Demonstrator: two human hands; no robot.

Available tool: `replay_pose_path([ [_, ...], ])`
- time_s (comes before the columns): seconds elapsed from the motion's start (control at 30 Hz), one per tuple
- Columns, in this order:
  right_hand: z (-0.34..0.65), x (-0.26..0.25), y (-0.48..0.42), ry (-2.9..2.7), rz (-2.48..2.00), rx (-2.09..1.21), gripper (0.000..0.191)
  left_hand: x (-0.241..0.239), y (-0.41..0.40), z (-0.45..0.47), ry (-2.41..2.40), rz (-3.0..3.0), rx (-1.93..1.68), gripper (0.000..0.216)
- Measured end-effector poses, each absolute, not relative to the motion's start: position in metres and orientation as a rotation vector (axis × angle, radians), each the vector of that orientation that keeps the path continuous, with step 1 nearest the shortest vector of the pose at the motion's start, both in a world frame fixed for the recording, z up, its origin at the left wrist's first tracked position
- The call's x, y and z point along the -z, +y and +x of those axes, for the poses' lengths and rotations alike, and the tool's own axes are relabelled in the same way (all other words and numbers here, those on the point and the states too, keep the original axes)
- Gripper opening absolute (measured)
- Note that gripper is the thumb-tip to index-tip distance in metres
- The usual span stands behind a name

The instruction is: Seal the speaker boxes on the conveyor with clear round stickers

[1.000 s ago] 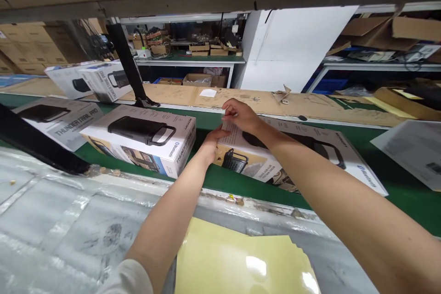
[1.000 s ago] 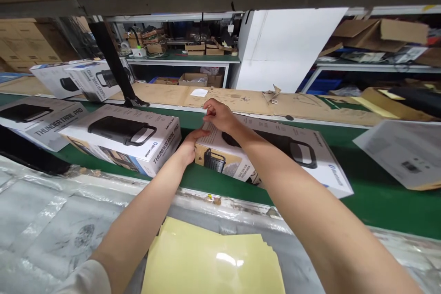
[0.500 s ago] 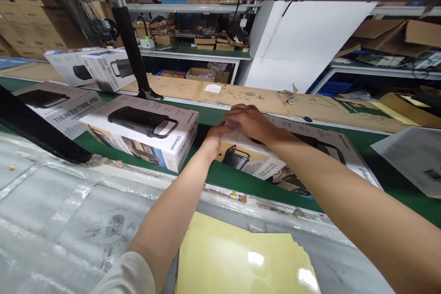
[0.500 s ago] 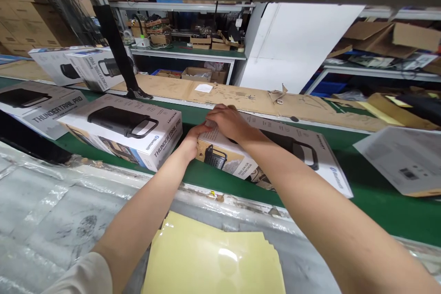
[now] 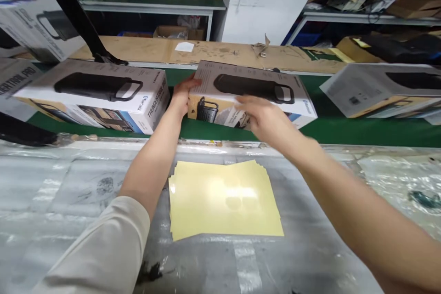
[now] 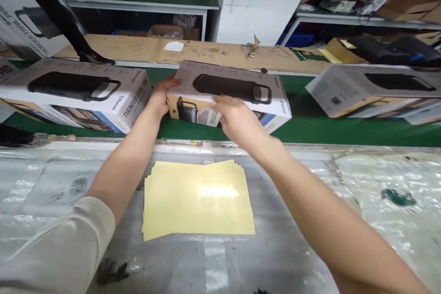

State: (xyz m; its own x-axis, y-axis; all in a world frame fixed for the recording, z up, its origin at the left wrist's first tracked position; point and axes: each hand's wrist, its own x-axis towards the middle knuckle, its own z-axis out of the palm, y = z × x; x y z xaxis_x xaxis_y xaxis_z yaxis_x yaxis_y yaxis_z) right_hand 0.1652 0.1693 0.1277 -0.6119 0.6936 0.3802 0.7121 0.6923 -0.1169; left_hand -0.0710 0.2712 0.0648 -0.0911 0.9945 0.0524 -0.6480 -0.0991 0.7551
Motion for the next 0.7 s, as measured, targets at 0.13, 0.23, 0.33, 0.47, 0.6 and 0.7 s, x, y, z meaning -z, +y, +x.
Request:
replay_pose_path([
  [0.13, 0.188, -0.098, 0.065, -2.587, -0.988, -0.178, 0.031, -0.064, 0.269, -0.072, 0.717, 0.676, -1.647, 0.03],
  [0.23, 0.183, -0.072, 0.035, -2.646, -1.029, -0.391, 0.023, -0.073, 0.262, -0.078, 0.87, 0.71, -1.665, 0.023],
  [0.33, 0.178, -0.06, 0.032, -2.667, -1.069, -0.414, 0.022, -0.087, 0.24, -0.088, 1.16, 0.829, -1.681, 0.025],
  [0.47, 0.178, -0.058, 0.032, -2.704, -1.024, -0.435, 0.019, -0.09, 0.166, -0.089, 1.357, 1.321, -1.81, 0.021],
  [0.6, 0.18, -0.049, 0.027, -2.668, -0.987, -0.345, 0.018, -0.053, 0.071, -0.066, 1.107, 1.945, -1.362, 0.022],
  [0.7, 0.179, -0.043, 0.025, -2.665, -1.018, -0.321, 0.02, -0.018, 0.034, -0.05, 0.991, 2.13, -0.986, 0.024],
])
